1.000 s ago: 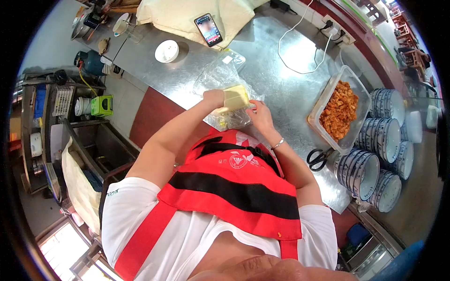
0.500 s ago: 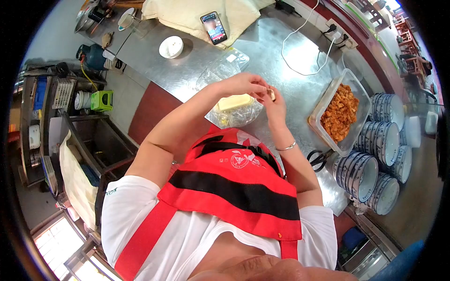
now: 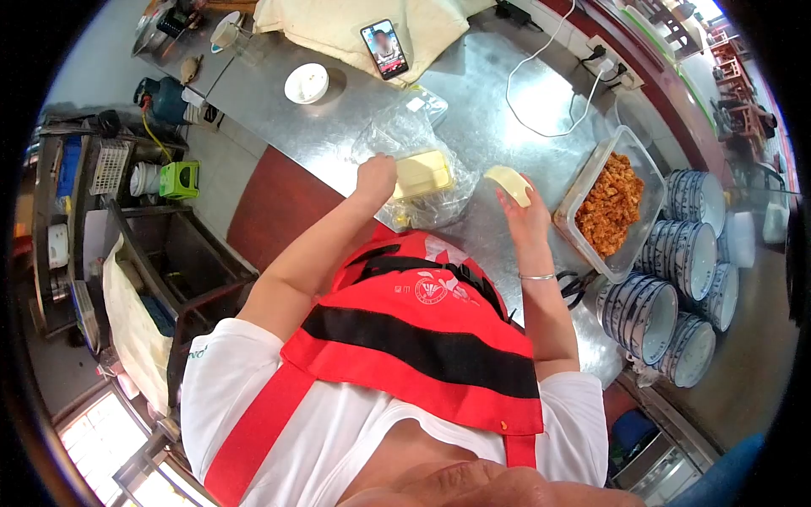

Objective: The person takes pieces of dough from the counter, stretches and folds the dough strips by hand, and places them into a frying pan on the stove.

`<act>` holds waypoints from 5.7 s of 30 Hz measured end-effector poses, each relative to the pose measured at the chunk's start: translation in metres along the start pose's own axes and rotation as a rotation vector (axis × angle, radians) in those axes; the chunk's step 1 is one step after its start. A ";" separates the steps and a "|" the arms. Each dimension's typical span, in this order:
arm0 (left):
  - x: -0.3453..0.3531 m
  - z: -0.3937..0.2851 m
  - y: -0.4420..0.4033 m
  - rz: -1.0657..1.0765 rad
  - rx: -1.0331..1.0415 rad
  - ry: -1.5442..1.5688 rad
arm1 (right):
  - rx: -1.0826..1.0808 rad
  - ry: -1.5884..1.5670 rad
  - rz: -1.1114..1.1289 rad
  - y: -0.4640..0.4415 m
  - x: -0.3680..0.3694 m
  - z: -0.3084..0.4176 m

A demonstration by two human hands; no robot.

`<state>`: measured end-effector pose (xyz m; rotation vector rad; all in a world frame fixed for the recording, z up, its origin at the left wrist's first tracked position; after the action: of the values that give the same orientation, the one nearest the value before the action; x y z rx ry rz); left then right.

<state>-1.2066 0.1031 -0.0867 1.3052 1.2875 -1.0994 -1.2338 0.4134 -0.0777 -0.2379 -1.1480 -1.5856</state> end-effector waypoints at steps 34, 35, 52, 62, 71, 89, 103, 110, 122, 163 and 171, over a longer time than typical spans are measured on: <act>0.017 -0.004 -0.020 -0.139 -0.024 -0.253 | -0.261 0.996 0.100 0.032 0.015 -0.061; 0.014 -0.004 -0.020 -0.086 -0.045 -0.208 | -0.261 0.996 0.099 0.034 0.021 -0.059; -0.027 -0.044 -0.031 0.274 -0.038 0.769 | 0.446 0.254 0.093 -0.003 0.066 -0.087; -0.024 -0.023 0.010 -0.091 0.098 0.528 | -0.044 0.828 0.373 0.001 0.024 -0.026; 0.027 -0.012 0.001 0.075 0.162 -0.198 | 0.139 0.424 0.307 -0.022 -0.046 -0.016; 0.029 -0.007 -0.029 0.182 0.106 -0.200 | -0.155 1.015 0.073 0.035 -0.011 -0.043; -0.124 -0.090 -0.041 0.611 0.436 1.123 | 0.213 0.247 0.367 -0.004 0.079 -0.030; 0.003 0.013 -0.030 0.289 -0.001 0.445 | 0.211 0.048 0.132 0.008 0.046 -0.012; 0.037 -0.019 -0.018 -0.118 0.141 0.102 | 0.419 0.128 -0.059 -0.019 -0.048 -0.032; 0.018 -0.060 -0.038 -0.247 0.138 0.228 | -0.457 1.379 0.250 -0.038 0.059 -0.095; 0.015 -0.058 -0.036 -0.134 0.095 0.179 | -0.443 1.311 0.264 -0.034 0.054 -0.095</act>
<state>-1.2440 0.1621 -0.0958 1.4318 1.4882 -1.1696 -1.2445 0.3037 -0.1081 0.3379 0.2418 -1.3070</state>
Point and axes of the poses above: each hand's wrist, its own y-axis away from the middle knuckle, its own x-axis out of the palm, z = x × y, the point moved 4 cm from there along -y, towards the middle knuckle, and after that the axes turned 4 degrees about -y, right-handed, at the moved point
